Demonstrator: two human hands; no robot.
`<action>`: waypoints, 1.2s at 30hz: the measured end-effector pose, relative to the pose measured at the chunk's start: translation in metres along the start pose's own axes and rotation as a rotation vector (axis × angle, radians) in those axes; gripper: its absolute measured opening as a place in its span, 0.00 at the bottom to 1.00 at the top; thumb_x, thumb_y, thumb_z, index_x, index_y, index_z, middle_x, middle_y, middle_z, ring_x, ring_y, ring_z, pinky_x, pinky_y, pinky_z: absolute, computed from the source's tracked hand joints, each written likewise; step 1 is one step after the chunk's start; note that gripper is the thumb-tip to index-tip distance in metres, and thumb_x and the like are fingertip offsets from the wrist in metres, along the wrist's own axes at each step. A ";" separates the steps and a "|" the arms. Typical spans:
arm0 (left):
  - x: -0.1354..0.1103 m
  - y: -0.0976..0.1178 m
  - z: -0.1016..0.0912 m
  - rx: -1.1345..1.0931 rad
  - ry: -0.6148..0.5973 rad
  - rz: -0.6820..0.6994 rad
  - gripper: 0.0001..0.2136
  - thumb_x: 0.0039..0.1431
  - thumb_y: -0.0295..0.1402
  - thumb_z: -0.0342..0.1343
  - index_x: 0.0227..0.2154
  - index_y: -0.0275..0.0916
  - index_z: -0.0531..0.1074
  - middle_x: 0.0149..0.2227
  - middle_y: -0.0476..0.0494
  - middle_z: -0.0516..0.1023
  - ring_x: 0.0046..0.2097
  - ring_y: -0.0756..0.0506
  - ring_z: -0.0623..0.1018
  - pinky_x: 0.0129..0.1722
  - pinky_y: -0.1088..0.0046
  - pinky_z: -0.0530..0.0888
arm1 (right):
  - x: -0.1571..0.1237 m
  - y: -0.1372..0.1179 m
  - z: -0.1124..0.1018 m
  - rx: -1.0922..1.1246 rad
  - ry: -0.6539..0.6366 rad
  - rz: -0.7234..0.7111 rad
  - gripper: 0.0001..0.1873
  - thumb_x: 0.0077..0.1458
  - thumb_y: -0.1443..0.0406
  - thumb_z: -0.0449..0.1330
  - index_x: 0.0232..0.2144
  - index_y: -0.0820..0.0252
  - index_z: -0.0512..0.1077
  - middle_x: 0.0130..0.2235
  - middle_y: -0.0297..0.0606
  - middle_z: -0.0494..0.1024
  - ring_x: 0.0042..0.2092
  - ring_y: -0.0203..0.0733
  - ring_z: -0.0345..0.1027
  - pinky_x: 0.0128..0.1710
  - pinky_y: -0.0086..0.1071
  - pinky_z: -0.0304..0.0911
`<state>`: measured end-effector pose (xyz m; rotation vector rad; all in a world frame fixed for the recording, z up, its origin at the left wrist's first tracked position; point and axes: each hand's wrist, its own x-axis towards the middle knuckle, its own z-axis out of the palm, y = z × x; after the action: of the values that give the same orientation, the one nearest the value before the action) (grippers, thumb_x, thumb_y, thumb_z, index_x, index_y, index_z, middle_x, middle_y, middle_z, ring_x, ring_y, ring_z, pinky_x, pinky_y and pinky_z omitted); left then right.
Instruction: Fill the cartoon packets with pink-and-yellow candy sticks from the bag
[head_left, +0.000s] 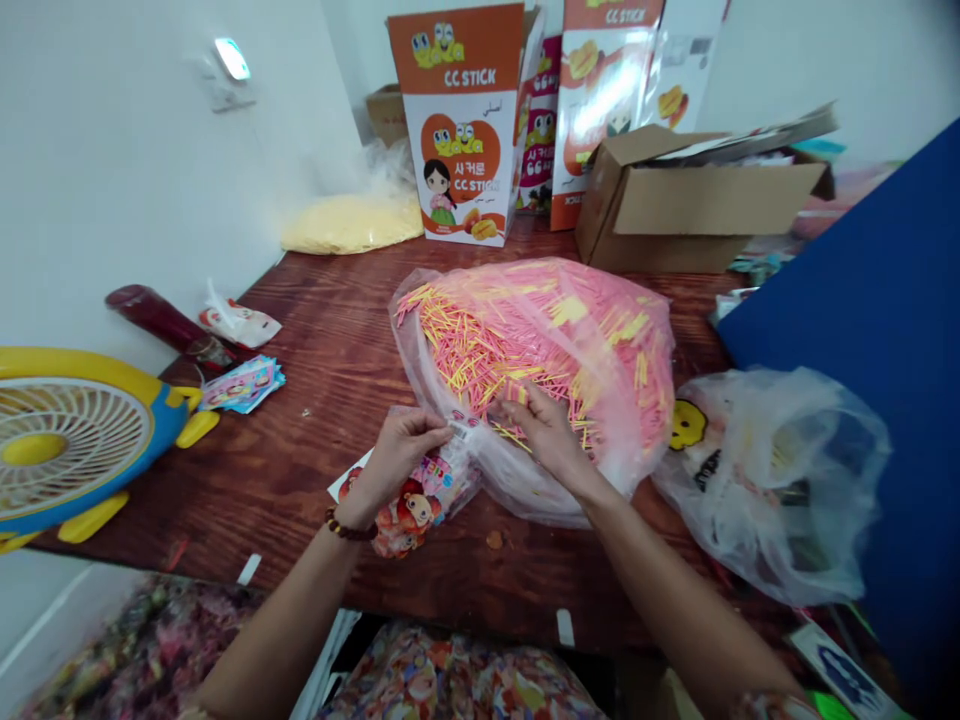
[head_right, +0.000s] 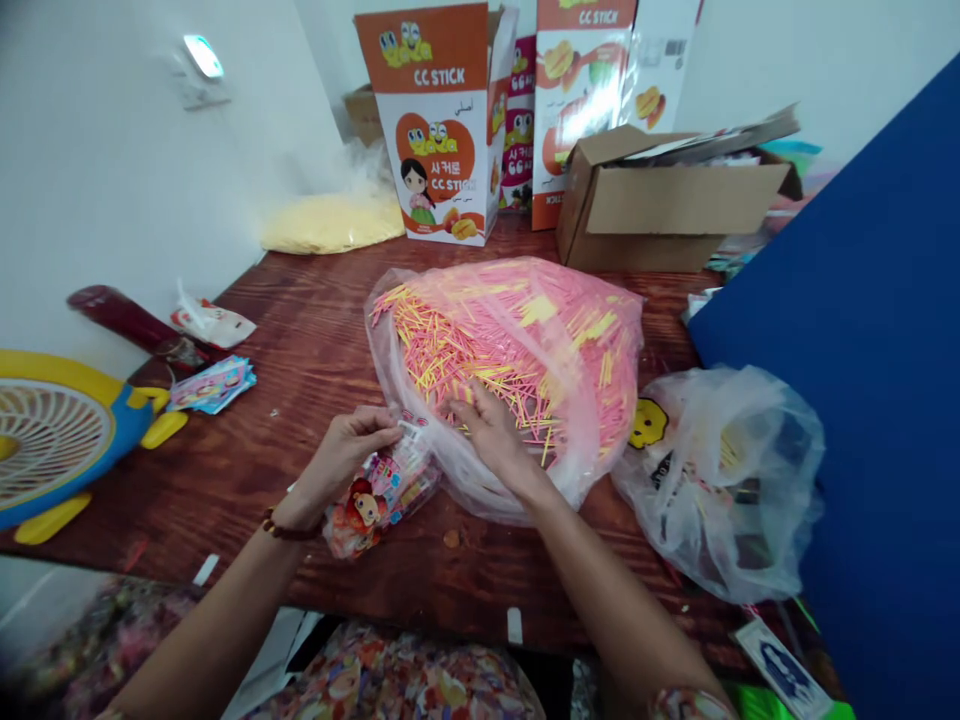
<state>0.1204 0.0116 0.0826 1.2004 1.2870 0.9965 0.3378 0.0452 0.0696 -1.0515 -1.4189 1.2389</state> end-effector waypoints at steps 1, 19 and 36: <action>0.000 -0.001 0.005 0.016 -0.030 0.006 0.13 0.47 0.40 0.66 0.23 0.34 0.76 0.22 0.51 0.71 0.25 0.53 0.66 0.26 0.77 0.62 | -0.002 -0.007 0.003 -0.078 -0.041 -0.044 0.08 0.59 0.57 0.57 0.35 0.53 0.68 0.34 0.34 0.77 0.36 0.41 0.71 0.36 0.33 0.64; -0.009 -0.012 0.024 0.250 -0.168 0.188 0.16 0.61 0.43 0.54 0.22 0.38 0.69 0.22 0.51 0.66 0.26 0.50 0.63 0.28 0.75 0.61 | -0.010 -0.019 -0.004 -0.175 -0.062 -0.071 0.09 0.62 0.56 0.54 0.35 0.53 0.67 0.29 0.31 0.74 0.31 0.39 0.68 0.34 0.32 0.62; -0.010 -0.006 0.037 0.131 -0.120 0.221 0.15 0.62 0.43 0.54 0.25 0.37 0.71 0.24 0.51 0.67 0.28 0.51 0.65 0.30 0.76 0.64 | -0.024 -0.026 0.030 0.257 0.076 -0.020 0.10 0.62 0.56 0.55 0.40 0.54 0.72 0.40 0.38 0.82 0.49 0.45 0.74 0.57 0.43 0.63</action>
<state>0.1557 -0.0022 0.0746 1.5066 1.1573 0.9926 0.3117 0.0136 0.0915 -0.8956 -1.1739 1.3134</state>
